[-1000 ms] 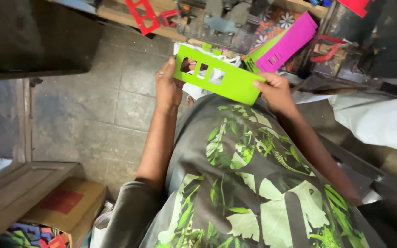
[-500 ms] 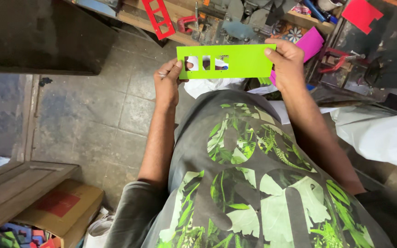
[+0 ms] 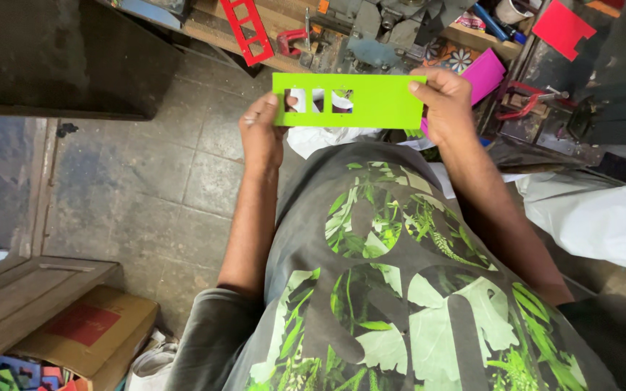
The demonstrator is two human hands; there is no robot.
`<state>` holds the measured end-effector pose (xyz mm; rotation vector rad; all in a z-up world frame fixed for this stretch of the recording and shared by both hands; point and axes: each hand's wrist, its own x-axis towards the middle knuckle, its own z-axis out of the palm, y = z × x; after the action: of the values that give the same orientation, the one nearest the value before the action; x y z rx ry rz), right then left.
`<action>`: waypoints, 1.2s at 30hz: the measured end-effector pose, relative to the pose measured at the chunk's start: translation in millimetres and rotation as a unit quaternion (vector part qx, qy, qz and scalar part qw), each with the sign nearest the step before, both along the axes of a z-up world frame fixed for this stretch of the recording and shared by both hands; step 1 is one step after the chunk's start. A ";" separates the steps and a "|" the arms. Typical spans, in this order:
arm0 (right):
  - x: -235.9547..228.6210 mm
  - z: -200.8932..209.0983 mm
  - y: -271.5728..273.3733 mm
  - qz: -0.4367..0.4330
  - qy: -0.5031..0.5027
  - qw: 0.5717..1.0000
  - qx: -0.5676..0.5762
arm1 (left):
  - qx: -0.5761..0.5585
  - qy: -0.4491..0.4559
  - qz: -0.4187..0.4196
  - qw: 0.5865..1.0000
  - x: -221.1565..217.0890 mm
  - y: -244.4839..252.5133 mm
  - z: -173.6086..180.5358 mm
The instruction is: The person holds a green plastic frame with cutouts and compares it to a red frame. They then insert a white electrical switch and socket module into the green frame, adjusting it to fit the cutouts. The person handles the components by hand in a workshop setting.
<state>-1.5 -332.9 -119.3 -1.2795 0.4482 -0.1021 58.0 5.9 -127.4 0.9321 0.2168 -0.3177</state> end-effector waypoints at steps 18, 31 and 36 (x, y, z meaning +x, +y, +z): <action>-7.0 18.1 66.3 0.263 0.129 0.956 -0.025 | 0.053 -0.035 0.112 0.992 5.3 -41.5 -3.9; 81.9 101.4 94.3 0.309 -0.153 0.677 -0.651 | 0.150 -0.038 0.026 0.988 -4.3 -38.9 38.9; 85.6 88.8 100.6 0.318 -0.145 0.661 -0.664 | 0.145 -0.049 0.035 0.988 -6.3 -37.0 35.8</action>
<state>84.2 -232.3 -30.5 -2.7519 -0.5569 -0.0202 51.7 -31.1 -91.6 1.2226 0.2089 -0.1761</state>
